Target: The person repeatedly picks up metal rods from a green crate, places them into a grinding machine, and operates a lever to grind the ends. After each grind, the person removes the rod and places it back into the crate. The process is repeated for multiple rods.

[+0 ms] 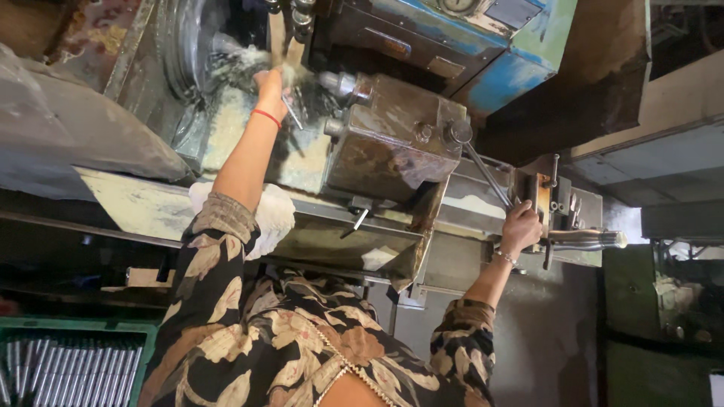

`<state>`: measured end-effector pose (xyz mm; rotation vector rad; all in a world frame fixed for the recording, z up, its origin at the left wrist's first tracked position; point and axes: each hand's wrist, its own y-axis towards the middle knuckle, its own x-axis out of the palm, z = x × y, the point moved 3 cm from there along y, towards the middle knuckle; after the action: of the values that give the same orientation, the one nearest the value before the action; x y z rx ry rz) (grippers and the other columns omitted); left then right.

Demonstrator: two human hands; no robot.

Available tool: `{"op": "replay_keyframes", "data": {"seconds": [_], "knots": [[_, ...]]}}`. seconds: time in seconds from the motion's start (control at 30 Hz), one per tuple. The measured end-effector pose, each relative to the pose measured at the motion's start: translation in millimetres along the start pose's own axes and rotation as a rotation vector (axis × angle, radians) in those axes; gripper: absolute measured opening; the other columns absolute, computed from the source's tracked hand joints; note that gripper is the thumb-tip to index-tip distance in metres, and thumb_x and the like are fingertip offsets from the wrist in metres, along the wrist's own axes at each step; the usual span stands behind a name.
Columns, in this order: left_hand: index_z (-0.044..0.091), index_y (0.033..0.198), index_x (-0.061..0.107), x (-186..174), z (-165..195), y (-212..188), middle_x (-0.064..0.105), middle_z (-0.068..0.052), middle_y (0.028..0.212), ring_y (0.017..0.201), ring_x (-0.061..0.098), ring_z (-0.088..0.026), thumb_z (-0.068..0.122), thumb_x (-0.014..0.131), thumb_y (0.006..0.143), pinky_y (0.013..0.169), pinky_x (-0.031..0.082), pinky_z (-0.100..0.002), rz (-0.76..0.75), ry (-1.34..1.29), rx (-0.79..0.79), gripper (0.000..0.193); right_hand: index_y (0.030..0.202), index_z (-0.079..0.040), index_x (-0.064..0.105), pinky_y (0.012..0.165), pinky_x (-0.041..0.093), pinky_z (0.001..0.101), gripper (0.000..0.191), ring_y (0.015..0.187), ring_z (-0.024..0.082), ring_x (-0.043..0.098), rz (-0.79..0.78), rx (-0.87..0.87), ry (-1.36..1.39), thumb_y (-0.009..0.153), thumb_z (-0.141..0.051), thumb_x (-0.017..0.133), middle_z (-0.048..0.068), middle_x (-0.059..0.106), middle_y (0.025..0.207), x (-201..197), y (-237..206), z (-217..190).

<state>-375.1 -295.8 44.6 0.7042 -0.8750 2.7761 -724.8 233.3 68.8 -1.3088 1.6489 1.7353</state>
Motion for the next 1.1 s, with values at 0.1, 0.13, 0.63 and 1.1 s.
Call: {"op": "replay_keyframes", "data": {"seconds": [0.1,0.13,0.63,1.1], "knots": [[0.011,0.112,0.053,0.4,0.0,0.6,0.058,-0.009,0.087,0.056,0.051,-0.020,0.029,0.068,0.094,0.049,0.039,-0.039,-0.039,-0.015,0.010,0.030,0.078,-0.002,0.076,0.061,0.054,0.0571,0.063,0.069,0.049,0.068,-0.001,-0.007,-0.011,0.110,-0.046,0.045,0.026,0.068,0.072,-0.6,1.1,-0.9],[0.013,0.111,0.052,-1.3,-1.2,0.8,0.058,-0.008,0.087,0.055,0.050,-0.020,0.029,0.068,0.092,0.048,0.040,-0.039,0.005,0.023,-0.025,0.030,0.078,-0.002,0.075,0.061,0.054,0.0572,0.063,0.069,0.048,0.068,-0.006,-0.005,-0.008,0.110,-0.046,0.044,0.026,0.068,0.072,-0.6,1.5,-1.2],[0.029,0.123,0.050,-1.9,-4.0,-0.1,0.057,-0.005,0.092,0.062,0.054,-0.020,0.017,0.063,0.092,0.052,0.045,-0.040,-0.107,-0.071,-0.028,0.036,0.082,-0.003,0.076,0.065,0.053,0.0596,0.059,0.072,0.051,0.068,-0.071,0.020,0.018,0.109,-0.047,0.048,0.027,0.068,0.074,-2.6,-3.2,0.2],[0.021,0.112,0.049,4.0,-1.9,0.7,0.058,-0.005,0.104,0.088,0.059,-0.026,0.013,0.065,0.096,0.080,0.053,-0.058,-0.215,-0.036,-0.051,0.025,0.082,-0.001,0.074,0.064,0.052,0.0600,0.054,0.070,0.051,0.066,-0.014,-0.100,-0.026,0.109,-0.041,0.051,0.025,0.070,0.080,-5.7,6.7,-6.3]]}}
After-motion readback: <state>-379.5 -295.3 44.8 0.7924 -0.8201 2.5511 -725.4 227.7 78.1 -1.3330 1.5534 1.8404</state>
